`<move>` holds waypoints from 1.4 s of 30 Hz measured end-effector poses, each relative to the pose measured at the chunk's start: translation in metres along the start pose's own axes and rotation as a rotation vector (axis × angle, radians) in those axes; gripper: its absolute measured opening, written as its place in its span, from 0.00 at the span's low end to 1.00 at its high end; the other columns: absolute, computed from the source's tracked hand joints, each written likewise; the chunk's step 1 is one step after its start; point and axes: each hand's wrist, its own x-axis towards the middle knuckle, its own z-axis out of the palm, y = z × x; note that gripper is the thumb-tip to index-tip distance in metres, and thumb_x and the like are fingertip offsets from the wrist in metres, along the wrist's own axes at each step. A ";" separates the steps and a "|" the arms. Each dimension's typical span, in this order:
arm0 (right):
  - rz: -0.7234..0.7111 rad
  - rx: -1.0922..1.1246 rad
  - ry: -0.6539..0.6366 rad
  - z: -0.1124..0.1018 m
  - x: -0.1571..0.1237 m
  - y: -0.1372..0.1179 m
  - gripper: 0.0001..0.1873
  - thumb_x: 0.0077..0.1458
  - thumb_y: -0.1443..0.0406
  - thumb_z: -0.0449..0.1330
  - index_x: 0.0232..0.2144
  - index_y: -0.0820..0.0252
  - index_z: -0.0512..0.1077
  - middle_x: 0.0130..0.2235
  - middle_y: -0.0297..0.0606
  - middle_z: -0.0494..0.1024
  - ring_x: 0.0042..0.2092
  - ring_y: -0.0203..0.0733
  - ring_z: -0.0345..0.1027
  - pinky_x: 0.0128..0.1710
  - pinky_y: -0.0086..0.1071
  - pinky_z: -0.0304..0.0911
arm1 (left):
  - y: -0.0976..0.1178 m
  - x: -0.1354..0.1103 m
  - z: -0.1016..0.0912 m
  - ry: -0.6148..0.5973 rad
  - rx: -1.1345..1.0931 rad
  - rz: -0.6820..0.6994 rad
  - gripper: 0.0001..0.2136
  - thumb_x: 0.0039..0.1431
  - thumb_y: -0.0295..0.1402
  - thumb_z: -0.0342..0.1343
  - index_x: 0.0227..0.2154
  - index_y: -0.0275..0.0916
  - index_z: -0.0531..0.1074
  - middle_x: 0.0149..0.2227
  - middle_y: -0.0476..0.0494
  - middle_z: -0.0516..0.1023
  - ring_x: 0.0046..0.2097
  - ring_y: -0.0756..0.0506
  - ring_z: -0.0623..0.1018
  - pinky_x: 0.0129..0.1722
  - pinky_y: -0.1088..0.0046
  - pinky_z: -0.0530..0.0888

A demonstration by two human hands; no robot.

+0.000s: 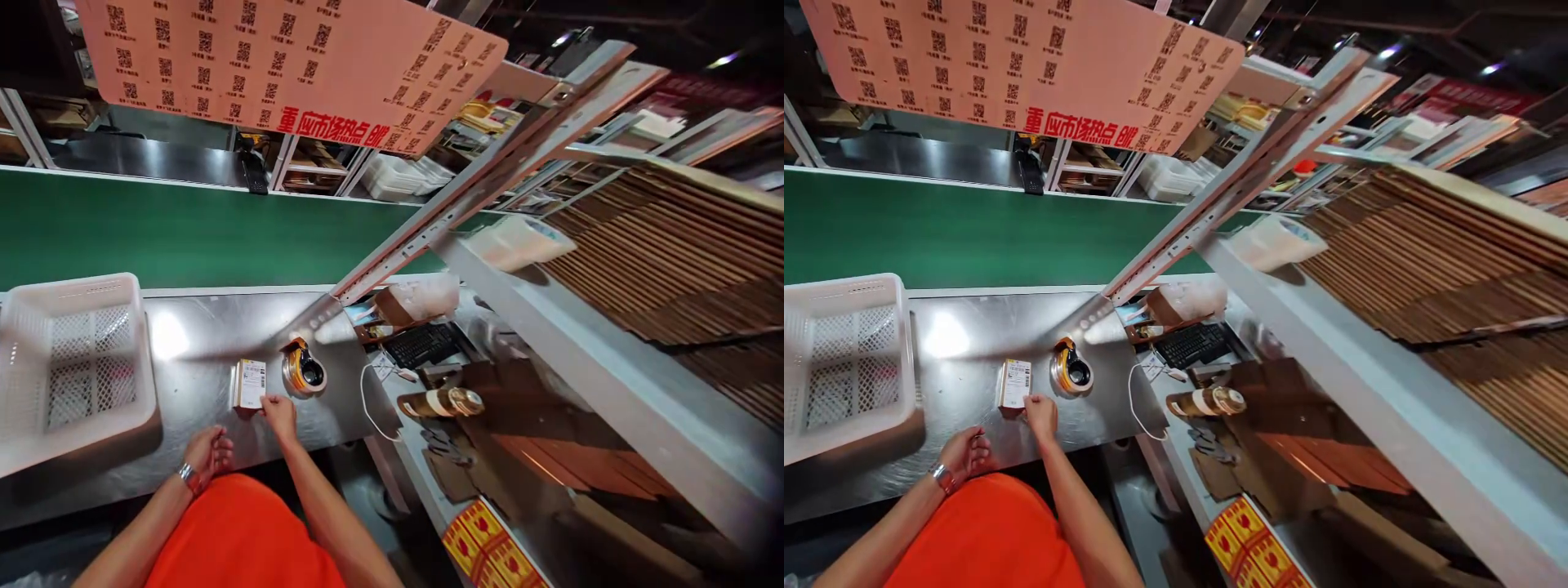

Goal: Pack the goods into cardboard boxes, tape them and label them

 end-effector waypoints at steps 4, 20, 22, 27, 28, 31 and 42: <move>-0.083 -0.209 0.026 -0.011 0.012 -0.004 0.16 0.55 0.61 0.74 0.21 0.52 0.73 0.28 0.45 0.85 0.43 0.60 0.86 0.49 0.46 0.74 | 0.010 -0.002 -0.002 -0.013 -0.003 -0.012 0.13 0.80 0.31 0.51 0.35 0.39 0.72 0.23 0.48 0.80 0.22 0.50 0.77 0.24 0.79 0.70; -0.820 -0.640 -0.171 0.041 0.039 -0.018 0.40 0.70 0.58 0.60 0.79 0.66 0.65 0.82 0.57 0.63 0.84 0.65 0.51 0.83 0.62 0.50 | 0.009 -0.012 -0.032 0.045 -0.110 0.074 0.12 0.80 0.29 0.52 0.36 0.38 0.73 0.24 0.46 0.82 0.21 0.50 0.80 0.24 0.79 0.73; -0.833 -0.727 -0.203 0.045 0.039 -0.017 0.41 0.70 0.60 0.59 0.81 0.65 0.62 0.84 0.54 0.57 0.85 0.66 0.46 0.84 0.63 0.45 | 0.005 -0.014 -0.038 0.077 -0.158 0.093 0.11 0.79 0.29 0.54 0.37 0.38 0.73 0.24 0.46 0.82 0.22 0.49 0.80 0.24 0.79 0.73; -0.887 -0.693 -0.221 0.045 0.039 -0.013 0.37 0.71 0.65 0.56 0.80 0.58 0.65 0.83 0.49 0.60 0.85 0.68 0.47 0.83 0.68 0.44 | -0.003 -0.012 -0.042 0.141 -0.238 0.104 0.08 0.77 0.30 0.57 0.37 0.39 0.72 0.23 0.48 0.82 0.21 0.50 0.80 0.24 0.80 0.73; -0.899 -0.698 -0.222 0.046 0.039 -0.013 0.37 0.71 0.66 0.56 0.80 0.57 0.65 0.83 0.48 0.60 0.85 0.67 0.47 0.83 0.69 0.44 | -0.005 -0.010 -0.039 0.141 -0.244 0.114 0.08 0.76 0.30 0.58 0.37 0.39 0.72 0.23 0.49 0.82 0.21 0.49 0.80 0.24 0.80 0.73; -0.949 -0.713 -0.260 0.047 0.043 -0.014 0.35 0.73 0.66 0.54 0.80 0.54 0.66 0.83 0.48 0.61 0.85 0.64 0.47 0.83 0.69 0.44 | -0.006 -0.005 -0.027 0.124 -0.256 0.161 0.06 0.74 0.30 0.62 0.37 0.39 0.74 0.24 0.47 0.83 0.22 0.49 0.81 0.24 0.79 0.73; -0.627 -0.060 -0.736 -0.036 0.008 0.048 0.21 0.71 0.52 0.56 0.47 0.54 0.86 0.42 0.42 0.90 0.44 0.51 0.84 0.49 0.45 0.79 | -0.001 -0.018 -0.020 0.321 -0.430 0.214 0.07 0.75 0.25 0.56 0.37 0.37 0.74 0.24 0.47 0.82 0.21 0.49 0.80 0.23 0.79 0.74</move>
